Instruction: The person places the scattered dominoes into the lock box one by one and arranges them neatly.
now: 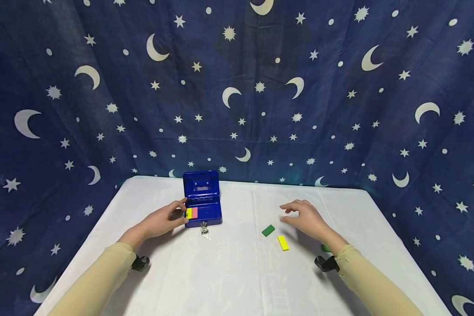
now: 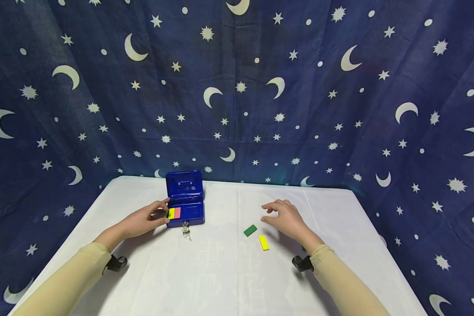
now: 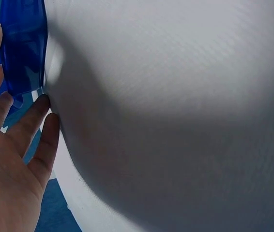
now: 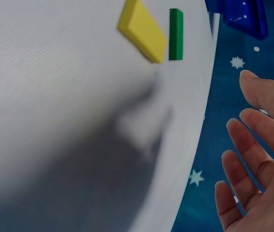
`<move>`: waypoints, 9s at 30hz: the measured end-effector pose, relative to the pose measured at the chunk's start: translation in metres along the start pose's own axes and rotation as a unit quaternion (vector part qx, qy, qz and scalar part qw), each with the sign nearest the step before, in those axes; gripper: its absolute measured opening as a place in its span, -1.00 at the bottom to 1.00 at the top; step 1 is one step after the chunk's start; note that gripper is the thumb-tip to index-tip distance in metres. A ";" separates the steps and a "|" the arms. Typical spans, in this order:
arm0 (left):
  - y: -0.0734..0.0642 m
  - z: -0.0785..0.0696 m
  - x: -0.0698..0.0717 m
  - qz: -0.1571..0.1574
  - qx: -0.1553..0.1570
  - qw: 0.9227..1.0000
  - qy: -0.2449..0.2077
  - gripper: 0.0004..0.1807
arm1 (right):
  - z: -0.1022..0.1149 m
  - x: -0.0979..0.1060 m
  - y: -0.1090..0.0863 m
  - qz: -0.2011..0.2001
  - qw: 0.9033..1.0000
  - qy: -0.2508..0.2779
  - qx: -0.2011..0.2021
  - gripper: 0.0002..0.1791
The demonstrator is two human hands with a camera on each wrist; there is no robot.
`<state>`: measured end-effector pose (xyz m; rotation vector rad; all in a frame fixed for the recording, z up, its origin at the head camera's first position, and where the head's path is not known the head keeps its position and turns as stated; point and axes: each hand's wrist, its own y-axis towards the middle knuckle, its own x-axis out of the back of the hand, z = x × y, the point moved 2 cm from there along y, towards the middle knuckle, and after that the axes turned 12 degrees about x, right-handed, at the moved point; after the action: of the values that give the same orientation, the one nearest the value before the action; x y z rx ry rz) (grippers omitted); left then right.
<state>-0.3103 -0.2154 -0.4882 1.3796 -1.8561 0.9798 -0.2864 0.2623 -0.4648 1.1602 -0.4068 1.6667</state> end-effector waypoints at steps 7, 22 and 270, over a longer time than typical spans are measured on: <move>0.002 0.002 -0.001 -0.002 -0.002 1.000 0.003 -0.49 | -0.007 0.003 -0.013 0.023 1.000 0.008 -0.014 -0.48; 0.001 0.000 0.000 0.005 0.005 1.000 -0.004 -0.46 | -0.009 -0.012 -0.031 0.105 0.990 0.095 -0.025 -0.40; -0.001 0.001 0.000 0.004 0.006 1.000 -0.011 -0.48 | 0.111 -0.088 0.140 0.059 0.993 0.047 0.085 -0.53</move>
<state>-0.3093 -0.2167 -0.4887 1.3961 -1.8750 0.9839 -0.3519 0.0745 -0.4488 1.1946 -0.2821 1.8819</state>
